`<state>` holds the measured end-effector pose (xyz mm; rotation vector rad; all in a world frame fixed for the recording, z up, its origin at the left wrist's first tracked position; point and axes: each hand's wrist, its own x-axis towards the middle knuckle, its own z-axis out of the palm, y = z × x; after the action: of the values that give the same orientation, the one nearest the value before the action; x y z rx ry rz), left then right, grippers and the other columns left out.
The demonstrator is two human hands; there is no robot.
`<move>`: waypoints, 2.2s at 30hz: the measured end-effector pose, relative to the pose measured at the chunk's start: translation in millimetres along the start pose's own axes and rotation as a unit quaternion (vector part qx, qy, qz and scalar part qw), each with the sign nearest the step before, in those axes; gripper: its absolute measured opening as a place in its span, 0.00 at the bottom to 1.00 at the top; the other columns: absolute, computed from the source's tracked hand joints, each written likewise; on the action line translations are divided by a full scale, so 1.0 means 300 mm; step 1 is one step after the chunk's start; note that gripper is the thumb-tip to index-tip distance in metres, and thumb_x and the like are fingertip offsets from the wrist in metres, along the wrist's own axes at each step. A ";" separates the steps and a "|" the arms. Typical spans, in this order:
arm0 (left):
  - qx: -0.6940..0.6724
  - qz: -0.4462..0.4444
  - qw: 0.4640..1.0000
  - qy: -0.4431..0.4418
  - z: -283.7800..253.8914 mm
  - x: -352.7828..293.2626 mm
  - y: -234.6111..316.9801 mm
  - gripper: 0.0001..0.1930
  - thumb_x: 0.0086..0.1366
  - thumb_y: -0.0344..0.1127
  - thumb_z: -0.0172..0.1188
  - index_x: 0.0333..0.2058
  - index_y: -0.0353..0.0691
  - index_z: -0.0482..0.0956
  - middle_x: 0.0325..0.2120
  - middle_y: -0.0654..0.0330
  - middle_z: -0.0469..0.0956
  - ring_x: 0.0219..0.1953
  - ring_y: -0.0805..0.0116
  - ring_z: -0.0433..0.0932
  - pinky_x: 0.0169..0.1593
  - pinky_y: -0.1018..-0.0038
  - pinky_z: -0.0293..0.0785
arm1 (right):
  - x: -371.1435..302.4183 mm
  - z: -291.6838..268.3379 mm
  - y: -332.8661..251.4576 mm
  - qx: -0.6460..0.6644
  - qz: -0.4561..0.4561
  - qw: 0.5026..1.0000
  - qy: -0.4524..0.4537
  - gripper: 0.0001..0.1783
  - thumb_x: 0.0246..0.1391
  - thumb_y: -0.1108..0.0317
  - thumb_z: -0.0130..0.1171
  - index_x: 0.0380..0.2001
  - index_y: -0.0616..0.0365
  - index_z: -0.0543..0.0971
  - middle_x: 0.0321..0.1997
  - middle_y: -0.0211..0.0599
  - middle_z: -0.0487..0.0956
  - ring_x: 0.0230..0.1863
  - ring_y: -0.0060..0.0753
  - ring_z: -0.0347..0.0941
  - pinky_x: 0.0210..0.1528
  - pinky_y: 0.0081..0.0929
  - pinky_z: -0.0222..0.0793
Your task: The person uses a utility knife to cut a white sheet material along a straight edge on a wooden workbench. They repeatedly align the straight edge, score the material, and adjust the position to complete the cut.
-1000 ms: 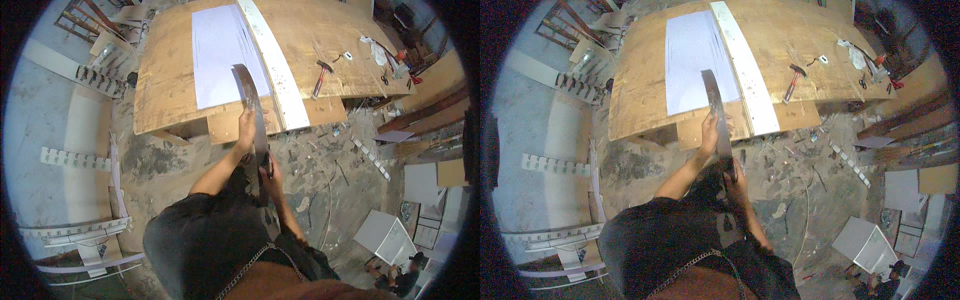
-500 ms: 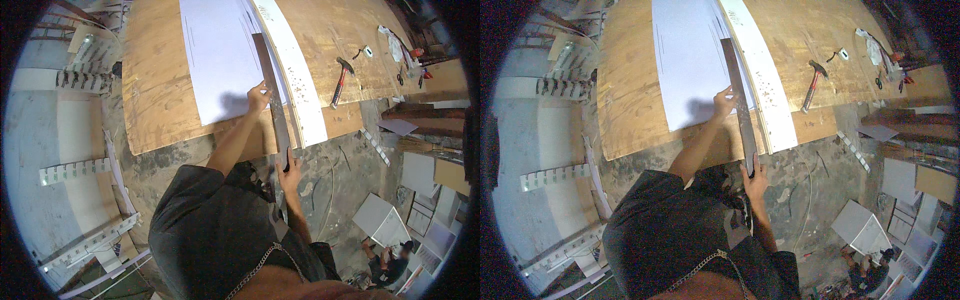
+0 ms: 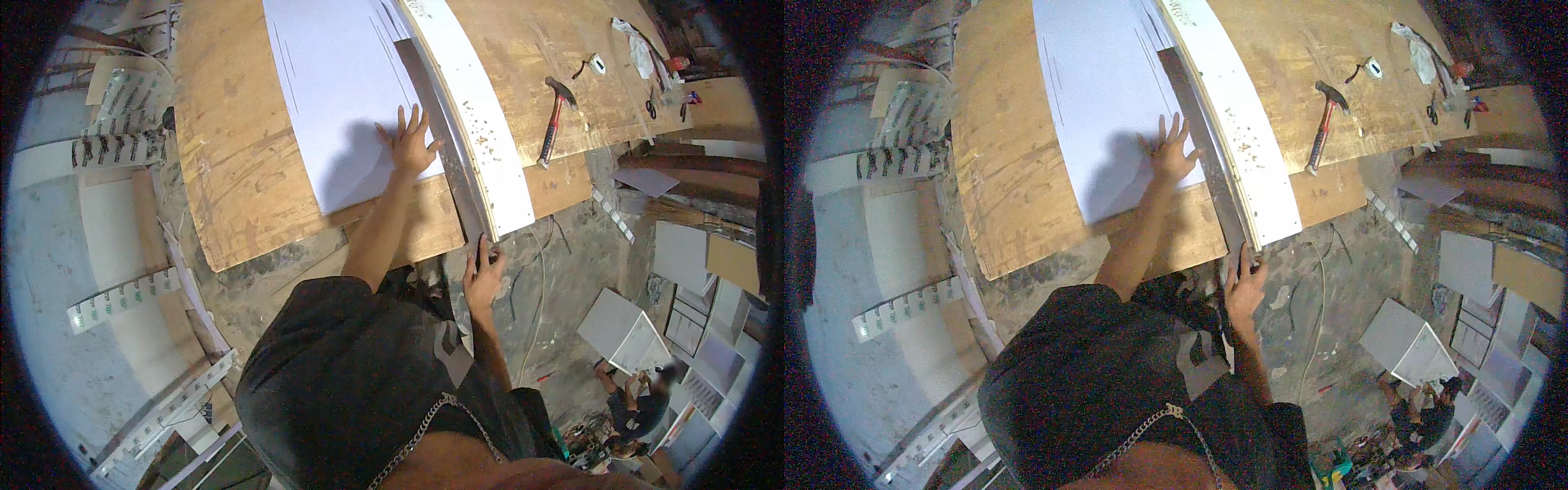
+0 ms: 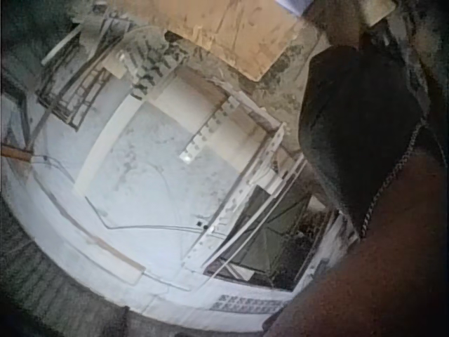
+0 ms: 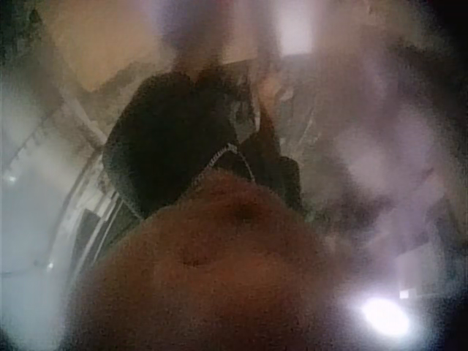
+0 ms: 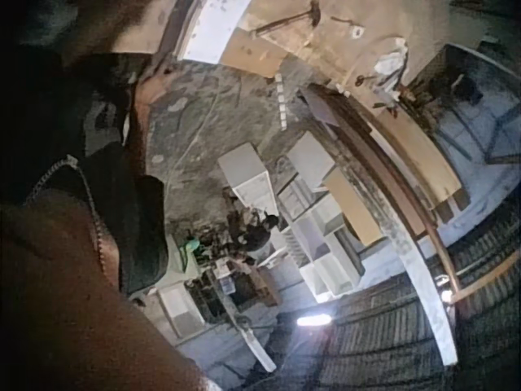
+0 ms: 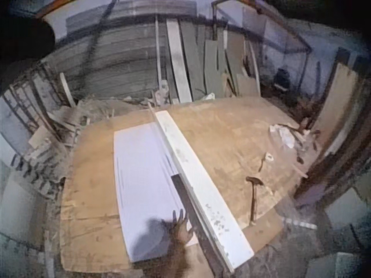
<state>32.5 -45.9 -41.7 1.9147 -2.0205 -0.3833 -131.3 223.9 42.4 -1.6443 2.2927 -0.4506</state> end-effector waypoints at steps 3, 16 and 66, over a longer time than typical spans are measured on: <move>0.024 0.084 0.996 0.007 0.031 0.020 -0.026 0.42 0.59 0.64 0.57 0.67 0.49 0.61 0.72 0.68 0.50 0.75 0.58 0.40 0.64 0.24 0.24 | 0.002 0.040 0.050 -0.033 -0.007 0.999 0.023 0.29 0.60 0.64 0.59 0.65 0.42 0.69 0.53 0.53 0.69 0.51 0.55 0.70 0.50 0.43 0.71; -0.016 0.126 0.991 0.041 0.062 0.038 -0.055 0.43 0.60 0.64 0.57 0.66 0.44 0.61 0.71 0.64 0.53 0.73 0.52 0.44 0.63 0.23 0.26 | 0.004 0.078 0.046 -0.115 -0.082 0.990 -0.024 0.40 0.49 0.72 0.59 0.68 0.47 0.64 0.61 0.43 0.68 0.61 0.50 0.63 0.63 0.48 0.58; 0.001 0.031 0.997 0.068 0.094 0.140 -0.026 0.38 0.66 0.54 0.53 0.69 0.43 0.53 0.71 0.64 0.51 0.74 0.55 0.45 0.66 0.28 0.27 | 0.281 0.174 0.015 0.021 -0.258 0.961 -0.100 0.50 0.36 0.83 0.57 0.69 0.62 0.59 0.72 0.51 0.58 0.75 0.53 0.49 0.76 0.50 0.43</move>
<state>26.1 -89.0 -68.3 1.8217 -1.9878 -0.2281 -140.2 140.6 -11.0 -2.1515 1.6847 -0.4116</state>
